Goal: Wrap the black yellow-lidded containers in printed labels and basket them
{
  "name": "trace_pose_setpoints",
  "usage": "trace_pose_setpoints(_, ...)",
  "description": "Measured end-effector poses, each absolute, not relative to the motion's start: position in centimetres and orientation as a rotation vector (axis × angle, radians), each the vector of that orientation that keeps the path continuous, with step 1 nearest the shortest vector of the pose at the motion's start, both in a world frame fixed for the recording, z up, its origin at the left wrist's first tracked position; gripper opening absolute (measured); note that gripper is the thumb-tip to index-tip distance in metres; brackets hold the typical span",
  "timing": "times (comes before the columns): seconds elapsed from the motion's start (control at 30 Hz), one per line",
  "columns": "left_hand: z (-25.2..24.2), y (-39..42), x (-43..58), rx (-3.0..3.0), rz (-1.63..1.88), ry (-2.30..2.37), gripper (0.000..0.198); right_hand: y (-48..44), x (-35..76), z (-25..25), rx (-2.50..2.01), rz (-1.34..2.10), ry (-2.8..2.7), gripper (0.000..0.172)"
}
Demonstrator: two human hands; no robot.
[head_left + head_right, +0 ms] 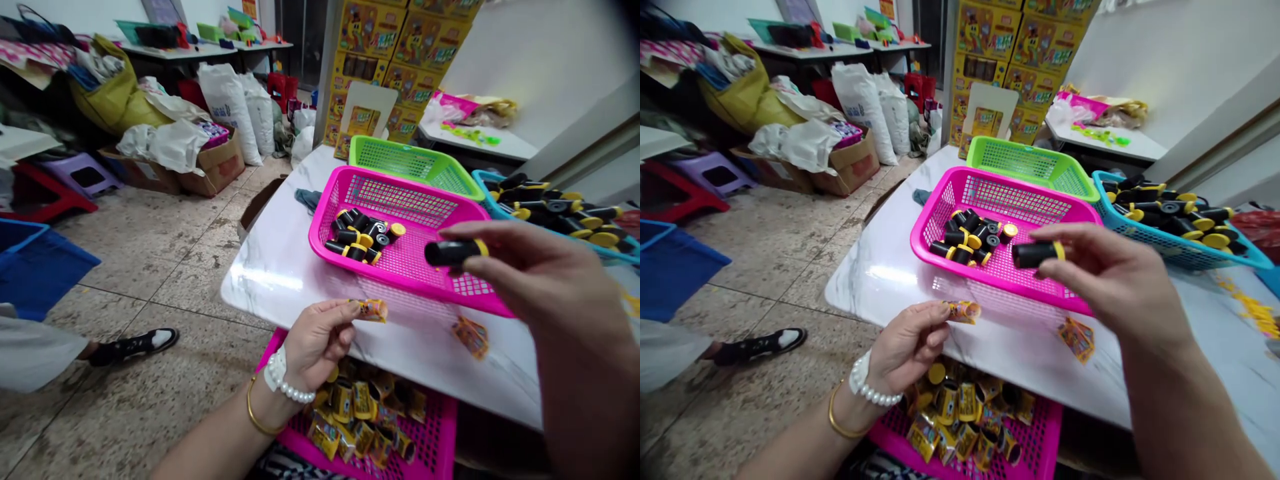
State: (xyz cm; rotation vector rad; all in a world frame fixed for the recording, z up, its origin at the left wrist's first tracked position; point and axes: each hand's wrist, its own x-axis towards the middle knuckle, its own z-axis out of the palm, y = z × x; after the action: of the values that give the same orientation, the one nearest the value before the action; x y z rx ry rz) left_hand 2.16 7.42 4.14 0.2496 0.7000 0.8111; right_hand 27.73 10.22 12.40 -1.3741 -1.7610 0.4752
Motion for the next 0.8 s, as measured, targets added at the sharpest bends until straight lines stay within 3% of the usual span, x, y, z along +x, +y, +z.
trace_pose_setpoints(0.13, 4.4, 7.4, 3.3, 0.217, 0.790, 0.661, 0.034, 4.4, 24.4, 10.5, -1.167, 0.787, -1.523, 0.029)
trace_pose_setpoints(0.3, 4.8, 7.0, 3.9, 0.207, 0.782, 0.642, 0.040, 3.4, 24.1, 7.9, -1.207, 0.912, -1.400, 0.033)
trace_pose_setpoints(0.5, 4.2, 7.0, 4.7, 0.182, 0.772, 0.628, 0.041, 3.2, 24.7, 6.6, -1.375, 0.703, -1.398, 0.031)
trace_pose_setpoints(0.8, 3.6, 7.0, 5.1, 0.177, 0.787, 0.630, 0.040, 1.4, 24.0, 6.4, -1.388, 0.185, -1.821, 0.033)
